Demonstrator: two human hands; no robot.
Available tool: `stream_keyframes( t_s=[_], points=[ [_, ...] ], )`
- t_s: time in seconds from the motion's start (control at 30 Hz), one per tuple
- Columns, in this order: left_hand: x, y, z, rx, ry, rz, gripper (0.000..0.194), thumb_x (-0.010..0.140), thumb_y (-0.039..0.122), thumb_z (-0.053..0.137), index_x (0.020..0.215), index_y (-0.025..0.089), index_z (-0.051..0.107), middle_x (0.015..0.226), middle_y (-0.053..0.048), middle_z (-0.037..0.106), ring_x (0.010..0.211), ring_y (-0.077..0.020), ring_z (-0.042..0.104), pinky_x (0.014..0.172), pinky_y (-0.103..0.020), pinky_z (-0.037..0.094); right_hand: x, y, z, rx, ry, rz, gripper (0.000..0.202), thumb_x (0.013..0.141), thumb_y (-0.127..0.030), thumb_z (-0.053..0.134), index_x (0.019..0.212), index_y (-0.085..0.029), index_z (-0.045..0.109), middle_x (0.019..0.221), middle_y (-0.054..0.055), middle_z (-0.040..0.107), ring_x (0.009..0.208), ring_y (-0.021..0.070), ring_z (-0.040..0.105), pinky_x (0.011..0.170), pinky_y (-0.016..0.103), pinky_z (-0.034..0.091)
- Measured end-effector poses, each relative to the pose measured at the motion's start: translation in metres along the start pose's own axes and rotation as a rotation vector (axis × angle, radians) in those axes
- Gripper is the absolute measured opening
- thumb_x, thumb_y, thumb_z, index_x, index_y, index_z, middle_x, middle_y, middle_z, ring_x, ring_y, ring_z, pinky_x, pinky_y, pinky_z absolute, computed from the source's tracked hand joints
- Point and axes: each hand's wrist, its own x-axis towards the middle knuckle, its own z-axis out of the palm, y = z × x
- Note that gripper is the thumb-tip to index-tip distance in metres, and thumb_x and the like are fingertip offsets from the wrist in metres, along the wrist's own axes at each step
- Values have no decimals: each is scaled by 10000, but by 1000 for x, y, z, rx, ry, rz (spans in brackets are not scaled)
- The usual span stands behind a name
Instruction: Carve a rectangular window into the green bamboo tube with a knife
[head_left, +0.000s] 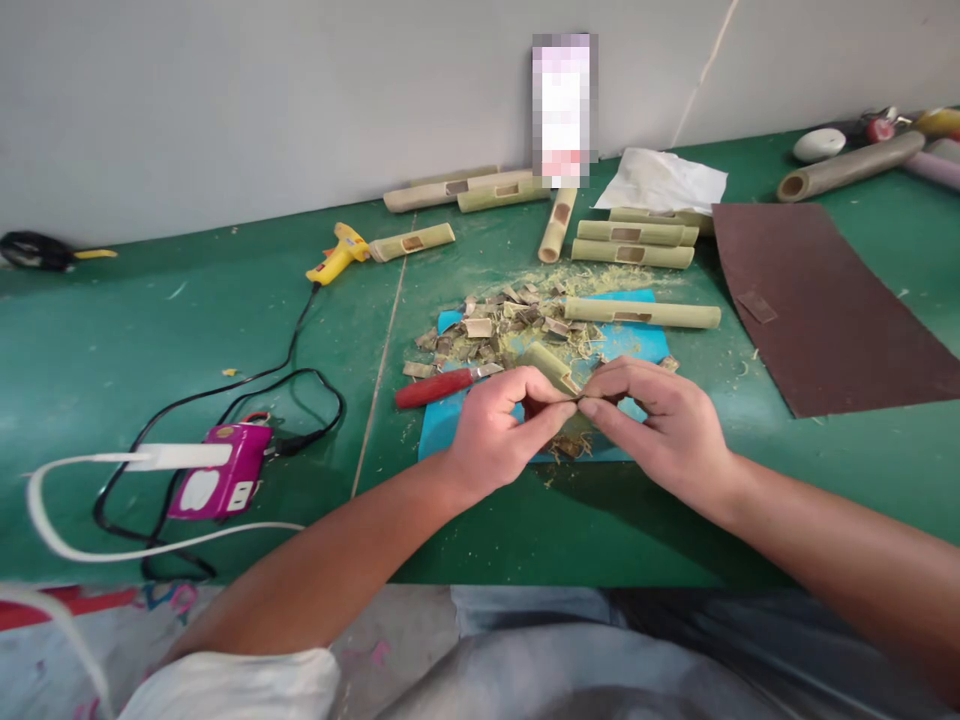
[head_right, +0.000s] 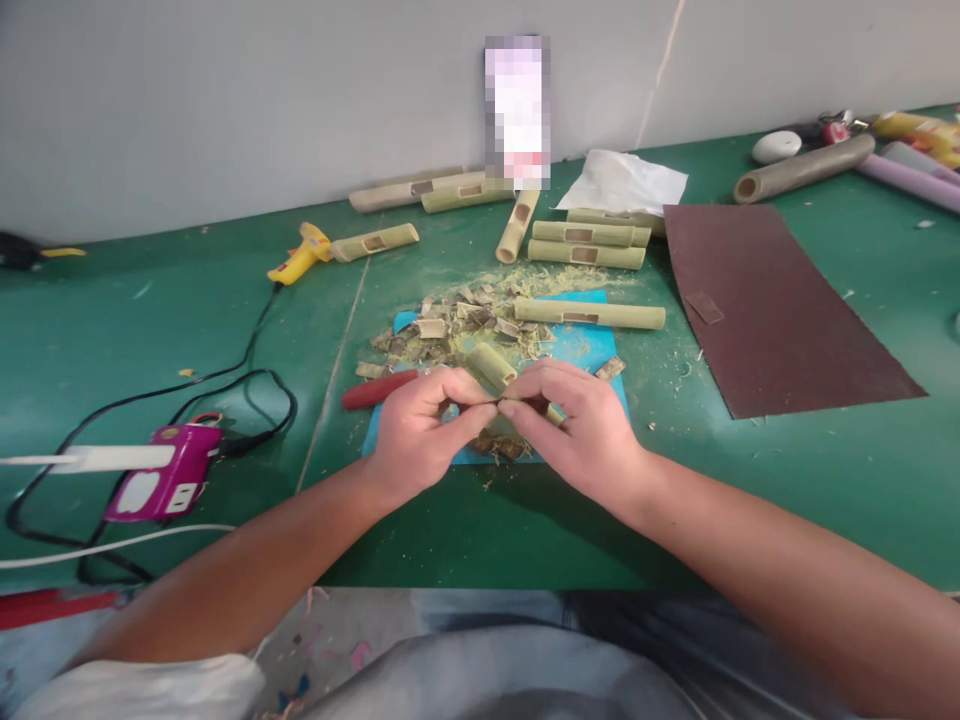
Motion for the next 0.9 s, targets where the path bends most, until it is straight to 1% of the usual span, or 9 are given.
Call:
stream_keyframes(
  t_s=[0.1,0.23,0.3,0.37,0.47,0.53,0.6,0.73,0.9],
  points=[
    [0,-1,1,-100,27,-32,198,844,245,671,690,170,572,598,33,553,549,-77,494,530,-205,416,0,3,1,13,-4,7,25,852,-208,635,831,-221,633,747,-3,633,681,137,591,643,296,477],
    [-1,-2,1,-159,31,-63,222,842,287,698,697,170,576,590,40,548,530,-67,491,511,-198,421,-1,6,2,33,-16,-60,111,880,-198,594,774,-231,587,719,-3,604,699,144,586,666,312,489],
    [-1,-3,1,-199,3,-105,226,831,319,719,717,169,594,592,40,562,514,-66,509,493,-195,436,-1,6,1,10,-8,-102,128,888,-182,576,772,-237,576,721,-3,600,701,144,587,669,315,495],
    [-1,-4,1,-279,-47,-150,208,826,351,727,790,170,631,611,35,598,491,-67,534,476,-194,462,-2,8,-1,-54,6,-170,121,892,-167,559,805,-239,602,761,8,618,709,142,598,655,305,497],
    [-2,-4,1,-359,-79,-198,198,842,365,711,884,175,673,639,21,647,472,-71,565,467,-197,491,-1,11,-4,-271,-9,-289,144,904,-182,549,843,-250,660,828,31,659,739,151,624,645,303,494],
    [-2,-3,1,-343,-55,-197,159,851,334,703,885,179,694,661,10,666,512,-81,599,498,-201,516,0,13,-6,-429,-14,-327,156,910,-216,557,825,-257,681,832,36,680,748,163,633,646,316,485],
    [-2,-3,1,-300,-32,-168,125,833,295,718,884,182,707,710,-4,688,581,-95,631,555,-211,546,1,16,-6,-507,10,-335,143,911,-240,571,845,-256,696,841,39,694,752,169,639,642,322,477],
    [2,-8,-1,-173,-18,-104,150,764,235,770,887,176,709,815,-24,727,688,-121,669,640,-226,578,2,19,-6,-489,40,-323,129,906,-256,588,961,-231,701,909,63,703,806,180,656,666,322,500],
    [9,-27,-5,-39,42,-103,120,792,198,734,906,170,712,817,-27,734,714,-118,676,684,-223,571,0,21,-7,-534,-25,-220,186,904,-322,585,996,-204,696,950,90,693,841,206,655,689,344,513]
  ],
)
